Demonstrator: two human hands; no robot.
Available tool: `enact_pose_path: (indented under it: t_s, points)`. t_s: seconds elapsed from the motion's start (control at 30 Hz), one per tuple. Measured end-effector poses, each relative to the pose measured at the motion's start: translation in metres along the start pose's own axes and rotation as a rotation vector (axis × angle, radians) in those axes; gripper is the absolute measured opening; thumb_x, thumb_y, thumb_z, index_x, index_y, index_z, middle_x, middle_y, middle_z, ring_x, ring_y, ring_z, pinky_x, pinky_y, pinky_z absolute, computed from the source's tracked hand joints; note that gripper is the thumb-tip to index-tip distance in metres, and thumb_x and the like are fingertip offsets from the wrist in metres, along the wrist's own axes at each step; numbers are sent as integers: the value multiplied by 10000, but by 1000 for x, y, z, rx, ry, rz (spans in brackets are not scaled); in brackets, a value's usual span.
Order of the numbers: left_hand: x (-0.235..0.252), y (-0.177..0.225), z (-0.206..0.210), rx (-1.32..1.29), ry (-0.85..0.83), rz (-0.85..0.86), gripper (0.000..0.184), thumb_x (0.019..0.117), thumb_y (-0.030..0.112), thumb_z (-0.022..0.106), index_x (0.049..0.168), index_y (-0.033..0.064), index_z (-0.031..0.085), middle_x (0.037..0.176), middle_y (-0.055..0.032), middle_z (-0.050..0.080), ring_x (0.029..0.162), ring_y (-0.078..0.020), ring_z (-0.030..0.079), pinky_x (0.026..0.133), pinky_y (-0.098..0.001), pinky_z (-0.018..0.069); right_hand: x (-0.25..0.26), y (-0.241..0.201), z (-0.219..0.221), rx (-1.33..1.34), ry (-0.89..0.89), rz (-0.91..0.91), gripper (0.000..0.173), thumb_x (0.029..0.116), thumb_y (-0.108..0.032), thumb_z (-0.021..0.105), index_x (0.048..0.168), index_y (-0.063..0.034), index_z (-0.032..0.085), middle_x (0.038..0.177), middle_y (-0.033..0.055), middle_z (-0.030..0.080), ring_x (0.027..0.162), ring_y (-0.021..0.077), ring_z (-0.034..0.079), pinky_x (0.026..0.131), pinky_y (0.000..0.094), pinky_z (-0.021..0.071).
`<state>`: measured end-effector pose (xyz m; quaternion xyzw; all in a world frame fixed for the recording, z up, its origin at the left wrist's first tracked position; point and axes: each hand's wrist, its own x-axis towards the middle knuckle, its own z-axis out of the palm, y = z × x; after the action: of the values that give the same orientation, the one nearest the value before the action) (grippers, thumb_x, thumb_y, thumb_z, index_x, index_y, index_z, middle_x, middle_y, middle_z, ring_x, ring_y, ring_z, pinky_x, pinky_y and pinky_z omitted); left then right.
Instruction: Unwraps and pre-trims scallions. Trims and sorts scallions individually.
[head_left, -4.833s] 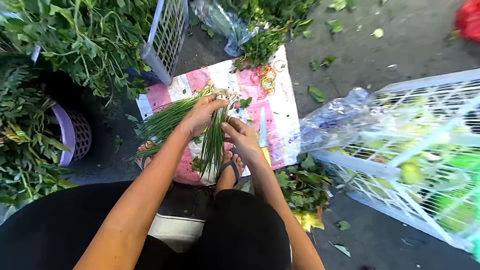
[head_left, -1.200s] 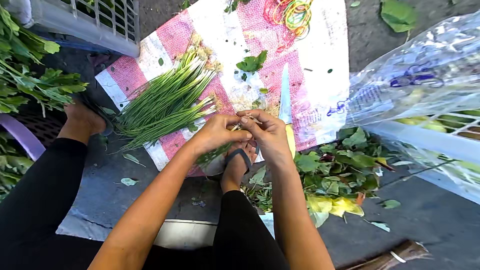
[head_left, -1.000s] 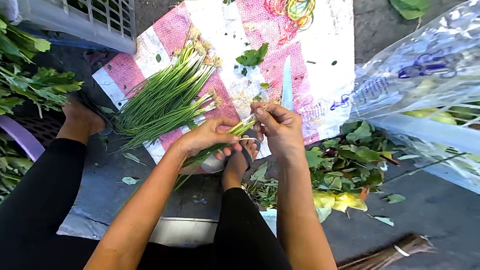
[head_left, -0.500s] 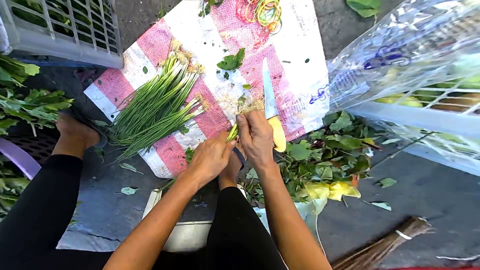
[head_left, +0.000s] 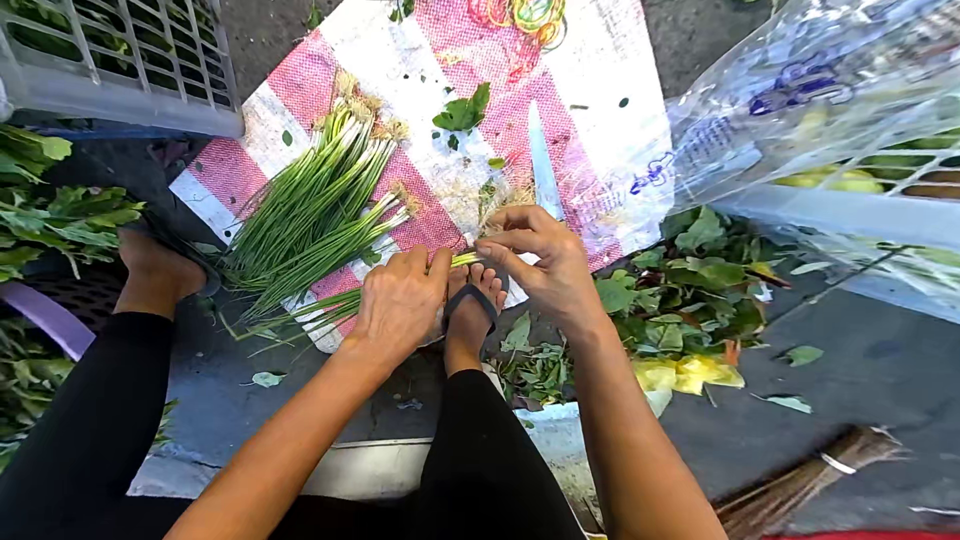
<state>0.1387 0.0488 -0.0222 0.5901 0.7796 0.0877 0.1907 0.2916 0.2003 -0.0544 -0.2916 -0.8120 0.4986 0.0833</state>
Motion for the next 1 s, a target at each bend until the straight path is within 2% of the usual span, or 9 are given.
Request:
enact_pose_path:
  t_s: [0.1,0.23,0.33,0.4,0.47,0.57,0.7,0.87,1.0]
  points:
    - [-2,-6,-2,15,10,11,246,1042,239,584,1164,75,721,766,-107,574,610,-272,597,486,-364,454,-3,6,2,-128,108,7,194,991,-177,672,940,-2,739,1163,153,656,958,196,680,831,337,590]
    - [-5,-11,0,-9,44,-4,247,1035,243,603,1196,103,726,760,-100,581,598,-260,590,484,-360,449,-8,7,-6,-16,211,203,269,1078,-268,516,1123,-44,660,1161,106,644,990,154,676,795,321,593]
    - [-7,-12,2,-12,58,10,250,1025,233,617,1206,100,727,754,-101,587,599,-263,591,484,-362,444,-6,1,-9,66,99,40,315,995,-252,645,1254,-77,685,1348,121,581,1228,210,582,938,341,558]
    - [-5,-10,3,-37,68,22,242,1022,229,619,1189,103,739,753,-96,594,599,-257,597,484,-359,447,-2,-1,-3,8,19,-96,276,936,-250,736,1176,-115,760,1359,154,578,1266,278,538,1012,400,494]
    - [-4,-11,1,-89,51,31,240,1024,235,616,1177,99,743,759,-89,603,604,-248,606,490,-355,463,1,0,1,-5,-31,-151,163,908,-169,755,1057,-124,806,1265,138,640,1182,254,589,989,397,501]
    - [-2,-18,-6,-244,17,31,250,1035,245,597,1175,104,748,769,-70,626,617,-216,618,523,-354,490,2,3,0,272,-81,-98,115,885,-67,762,995,-57,792,1099,57,697,981,98,675,853,234,588]
    - [-2,-18,-9,-287,16,52,260,1043,270,584,1162,114,754,748,-53,605,603,-192,593,523,-335,473,-1,6,-5,538,-153,27,133,948,-82,690,1023,-39,790,1148,53,724,1025,130,699,884,266,603]
    - [-2,-3,-4,-169,11,-7,269,1044,266,581,1163,92,747,735,-73,590,593,-226,599,497,-352,475,-3,-6,14,705,146,347,99,986,-100,653,1016,-78,745,1082,28,731,915,121,707,795,285,613]
    - [-2,7,-1,-166,8,-55,284,1053,276,562,1144,74,740,739,-75,603,581,-225,606,489,-354,478,-1,-14,25,625,360,521,92,1019,-214,648,1039,-136,692,962,-11,724,831,94,705,729,274,617]
